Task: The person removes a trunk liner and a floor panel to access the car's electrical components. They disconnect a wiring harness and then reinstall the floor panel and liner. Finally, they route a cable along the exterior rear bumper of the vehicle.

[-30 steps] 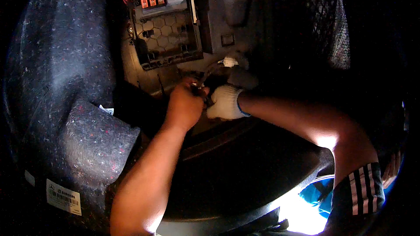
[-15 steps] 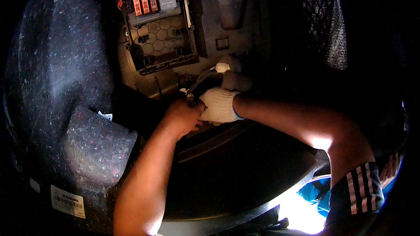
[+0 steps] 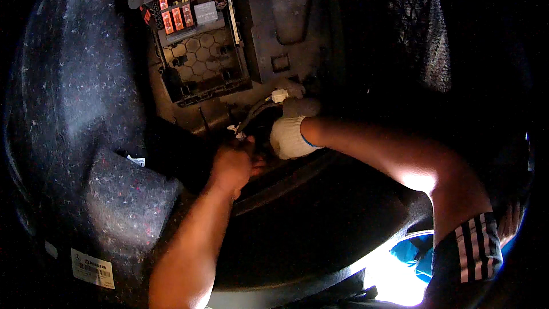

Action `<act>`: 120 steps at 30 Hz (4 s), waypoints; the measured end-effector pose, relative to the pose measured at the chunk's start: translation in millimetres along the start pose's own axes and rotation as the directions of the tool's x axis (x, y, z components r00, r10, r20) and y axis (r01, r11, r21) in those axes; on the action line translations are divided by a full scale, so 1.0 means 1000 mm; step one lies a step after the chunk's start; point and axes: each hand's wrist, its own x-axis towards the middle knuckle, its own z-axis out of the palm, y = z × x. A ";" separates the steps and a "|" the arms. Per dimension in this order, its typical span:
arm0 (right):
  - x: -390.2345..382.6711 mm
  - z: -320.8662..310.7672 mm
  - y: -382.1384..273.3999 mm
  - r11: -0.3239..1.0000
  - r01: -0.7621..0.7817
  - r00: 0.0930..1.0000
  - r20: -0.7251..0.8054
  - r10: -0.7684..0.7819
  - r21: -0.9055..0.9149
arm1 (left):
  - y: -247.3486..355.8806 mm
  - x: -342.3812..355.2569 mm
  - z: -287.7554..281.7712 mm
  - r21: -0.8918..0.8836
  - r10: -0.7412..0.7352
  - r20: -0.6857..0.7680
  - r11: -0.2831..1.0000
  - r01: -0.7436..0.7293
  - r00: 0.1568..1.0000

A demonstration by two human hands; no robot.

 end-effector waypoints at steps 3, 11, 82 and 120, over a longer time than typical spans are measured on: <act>-0.001 0.002 0.002 0.995 0.084 0.991 -0.104 -0.088 -0.044 | -0.014 0.004 0.005 -0.130 0.123 -0.058 0.983 -0.129 0.991; -0.018 -0.054 -0.015 0.564 -0.404 0.915 0.312 0.257 0.720 | 0.004 -0.001 0.010 0.405 0.321 -0.065 0.874 -0.270 0.945; 0.008 -0.039 -0.056 0.965 -0.185 0.983 -0.046 0.180 -0.187 | -0.009 0.059 0.000 0.437 0.593 0.004 0.723 -0.535 0.805; -0.004 -0.016 -0.044 0.811 -0.227 0.820 -0.343 0.458 0.539 | 0.018 -0.021 0.008 0.615 0.584 0.126 0.588 -0.525 0.802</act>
